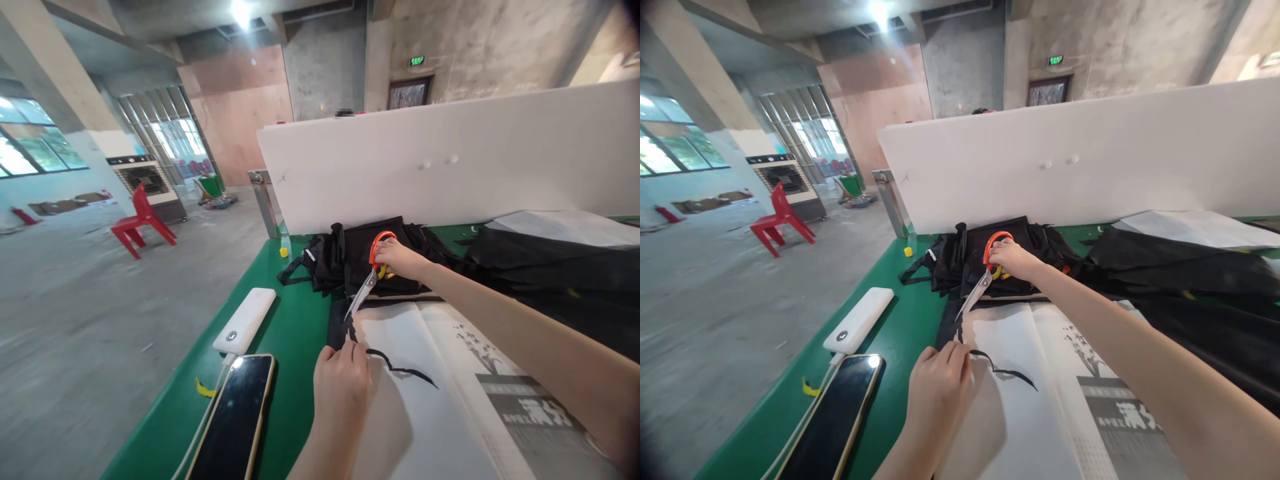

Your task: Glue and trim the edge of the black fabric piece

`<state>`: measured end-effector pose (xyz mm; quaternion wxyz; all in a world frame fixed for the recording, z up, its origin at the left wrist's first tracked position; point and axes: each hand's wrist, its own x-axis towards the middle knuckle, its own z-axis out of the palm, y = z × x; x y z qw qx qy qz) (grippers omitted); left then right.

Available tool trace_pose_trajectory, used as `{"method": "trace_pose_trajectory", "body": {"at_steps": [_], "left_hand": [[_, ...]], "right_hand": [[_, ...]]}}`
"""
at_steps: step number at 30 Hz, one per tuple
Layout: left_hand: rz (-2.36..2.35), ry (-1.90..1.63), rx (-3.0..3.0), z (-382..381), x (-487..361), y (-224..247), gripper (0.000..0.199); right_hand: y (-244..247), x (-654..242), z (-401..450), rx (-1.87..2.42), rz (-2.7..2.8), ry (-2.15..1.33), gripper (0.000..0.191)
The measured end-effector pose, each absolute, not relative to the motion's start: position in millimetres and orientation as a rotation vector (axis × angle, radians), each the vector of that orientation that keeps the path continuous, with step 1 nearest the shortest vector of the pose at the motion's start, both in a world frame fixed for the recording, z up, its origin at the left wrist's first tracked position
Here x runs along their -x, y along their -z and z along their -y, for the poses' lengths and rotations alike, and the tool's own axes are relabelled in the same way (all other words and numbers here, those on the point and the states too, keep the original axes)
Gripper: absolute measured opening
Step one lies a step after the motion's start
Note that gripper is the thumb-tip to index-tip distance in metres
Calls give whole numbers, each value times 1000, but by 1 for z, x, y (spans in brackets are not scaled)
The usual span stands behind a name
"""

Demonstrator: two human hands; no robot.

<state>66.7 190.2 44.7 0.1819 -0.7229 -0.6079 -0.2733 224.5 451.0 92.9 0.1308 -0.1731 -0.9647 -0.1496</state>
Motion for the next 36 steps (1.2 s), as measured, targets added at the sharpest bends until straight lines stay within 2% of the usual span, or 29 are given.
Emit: {"method": "trace_pose_trajectory", "body": {"at_steps": [10,29,36], "left_hand": [[1699,747,2043,-191,-67,-43,16],[1713,764,2023,-191,-66,-43,13],[1721,744,2040,-190,-66,-43,14]], "right_hand": [[-93,-222,-449,506,2793,413,19],[-102,-211,-456,443,2846,352,12],[-99,-211,-462,384,2835,337,17]]}}
